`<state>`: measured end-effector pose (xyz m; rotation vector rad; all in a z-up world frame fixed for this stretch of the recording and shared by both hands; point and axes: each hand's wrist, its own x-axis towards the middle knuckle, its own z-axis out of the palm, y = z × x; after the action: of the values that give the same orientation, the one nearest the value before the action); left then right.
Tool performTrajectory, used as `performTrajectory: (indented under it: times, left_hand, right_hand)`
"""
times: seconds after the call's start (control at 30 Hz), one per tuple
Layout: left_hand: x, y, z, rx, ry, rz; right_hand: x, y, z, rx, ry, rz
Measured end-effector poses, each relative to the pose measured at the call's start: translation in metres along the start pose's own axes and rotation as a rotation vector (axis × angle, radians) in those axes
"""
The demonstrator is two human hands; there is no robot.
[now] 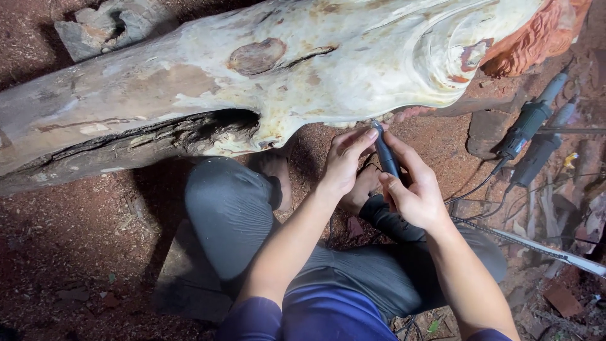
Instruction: Detailed carving and refining of a large wooden sculpture using rotary tools.
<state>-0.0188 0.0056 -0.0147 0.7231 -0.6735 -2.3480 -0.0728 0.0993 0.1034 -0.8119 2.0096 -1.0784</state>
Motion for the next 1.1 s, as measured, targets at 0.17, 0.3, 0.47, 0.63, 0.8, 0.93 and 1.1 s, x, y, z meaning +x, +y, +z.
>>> performTrajectory:
  times: [0.17, 0.3, 0.47, 0.63, 0.8, 0.93, 1.1]
  left_hand:
    - [0.000, -0.002, -0.002, -0.004, 0.003, 0.010]
    - [0.000, -0.004, -0.001, 0.015, -0.052, 0.028]
    - [0.003, -0.012, -0.002, 0.068, -0.119, 0.091]
    - [0.010, -0.028, -0.009, 0.090, -0.129, 0.121]
    - [0.008, -0.018, -0.006, 0.124, -0.162, 0.145]
    - [0.009, -0.024, -0.009, 0.154, -0.157, 0.161]
    - [0.007, -0.014, -0.006, 0.168, -0.152, 0.174]
  right_hand:
    - [0.001, 0.008, -0.003, -0.009, -0.014, 0.003]
    - [0.002, 0.017, -0.008, 0.023, -0.024, -0.026]
    - [0.008, 0.033, -0.016, 0.062, -0.023, -0.075]
    - [0.014, 0.059, -0.029, -0.046, -0.034, -0.164]
    - [0.020, 0.075, -0.033, -0.014, -0.039, -0.198]
    - [0.022, 0.082, -0.031, 0.081, -0.034, -0.233]
    - [0.026, 0.090, -0.030, 0.132, -0.052, -0.257]
